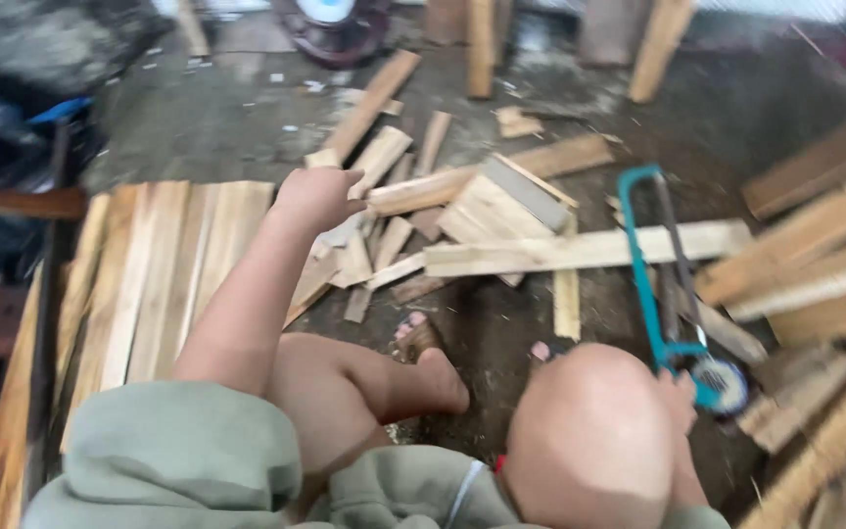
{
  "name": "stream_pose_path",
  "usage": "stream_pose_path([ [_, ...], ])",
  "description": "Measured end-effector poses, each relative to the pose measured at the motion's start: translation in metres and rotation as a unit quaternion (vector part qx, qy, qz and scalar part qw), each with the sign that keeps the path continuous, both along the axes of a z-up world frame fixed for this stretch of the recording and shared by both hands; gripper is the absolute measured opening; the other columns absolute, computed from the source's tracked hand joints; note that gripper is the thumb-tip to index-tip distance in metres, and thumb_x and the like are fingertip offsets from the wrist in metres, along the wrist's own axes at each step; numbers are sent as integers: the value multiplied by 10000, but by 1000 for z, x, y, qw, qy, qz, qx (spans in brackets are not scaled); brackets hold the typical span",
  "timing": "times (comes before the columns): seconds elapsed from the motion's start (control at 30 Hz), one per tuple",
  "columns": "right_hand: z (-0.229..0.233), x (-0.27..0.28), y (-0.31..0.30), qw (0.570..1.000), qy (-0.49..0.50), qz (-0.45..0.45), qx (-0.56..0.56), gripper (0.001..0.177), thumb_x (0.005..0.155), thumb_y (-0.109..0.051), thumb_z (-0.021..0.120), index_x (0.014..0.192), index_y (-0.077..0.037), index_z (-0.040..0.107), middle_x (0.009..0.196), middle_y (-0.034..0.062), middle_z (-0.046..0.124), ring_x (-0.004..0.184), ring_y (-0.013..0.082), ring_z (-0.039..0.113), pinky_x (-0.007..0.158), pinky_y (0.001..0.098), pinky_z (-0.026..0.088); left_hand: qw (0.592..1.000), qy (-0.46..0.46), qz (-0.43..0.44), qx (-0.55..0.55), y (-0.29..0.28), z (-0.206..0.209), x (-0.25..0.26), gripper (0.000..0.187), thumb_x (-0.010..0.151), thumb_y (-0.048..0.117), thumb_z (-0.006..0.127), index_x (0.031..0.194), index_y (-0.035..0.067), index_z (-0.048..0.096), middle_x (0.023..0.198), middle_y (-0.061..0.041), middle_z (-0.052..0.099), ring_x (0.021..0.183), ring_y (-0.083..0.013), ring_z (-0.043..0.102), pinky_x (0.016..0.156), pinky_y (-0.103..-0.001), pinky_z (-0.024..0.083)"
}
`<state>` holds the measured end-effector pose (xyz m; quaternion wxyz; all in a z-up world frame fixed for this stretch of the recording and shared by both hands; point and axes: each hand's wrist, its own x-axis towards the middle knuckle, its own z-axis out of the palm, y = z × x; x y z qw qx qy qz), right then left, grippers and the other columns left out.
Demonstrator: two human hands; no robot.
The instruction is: The person uses a hand saw to cut a piece of wood placed on a makeshift workbench. After cutting, they sand the wood with sandpaper and then resume sawing.
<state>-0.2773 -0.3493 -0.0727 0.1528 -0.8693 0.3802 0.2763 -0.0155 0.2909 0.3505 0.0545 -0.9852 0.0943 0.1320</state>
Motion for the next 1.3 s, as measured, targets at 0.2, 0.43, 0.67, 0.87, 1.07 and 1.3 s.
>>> stream_pose_path([
  [0.2,21,-27,70,994,-107,-29,-9,612,994,-670,386,1342,-167,388,1464,132,242,1350,314,200,1039,635,336,994,23,75,-71,75,22,-47,463,915,386,694,1291,115,691,1149,-199,744,1127,-391,692,953,-570,535],
  [0.43,-19,-19,205,963,-245,-115,0,610,997,-614,460,1000,-4,474,1083,224,457,1012,406,385,928,533,360,996,24,84,34,157,-256,-26,240,836,372,773,1058,283,796,1018,-29,761,1066,-245,731,851,-446,587],
  [0.67,-130,21,214,961,-238,-142,3,602,978,-587,378,954,14,395,953,179,490,879,396,402,912,459,308,995,61,70,31,113,-309,1,383,960,222,459,1229,136,718,1608,39,415,1552,-198,238,1165,-535,288],
  [0.87,21,8,22,894,-377,214,-115,745,757,-223,798,1420,59,607,1421,355,517,1245,493,542,1034,500,461,996,37,63,51,123,-363,9,337,933,240,461,1118,267,741,1261,60,668,1164,-235,579,895,-561,422],
  [1.07,104,32,89,870,-445,210,-31,645,790,-103,748,1389,22,545,1543,359,425,1328,492,489,1021,511,457,999,14,40,-20,80,-244,-3,274,899,234,522,968,143,771,1088,-69,741,1006,-301,672,855,-451,484],
  [1.3,216,98,151,856,-457,228,82,611,922,-208,686,1484,-68,492,1542,285,404,1441,429,411,1179,531,361,966,-87,-78,-229,-12,-146,-11,227,970,333,632,1083,234,803,1120,3,787,1149,-193,689,923,-363,545],
])
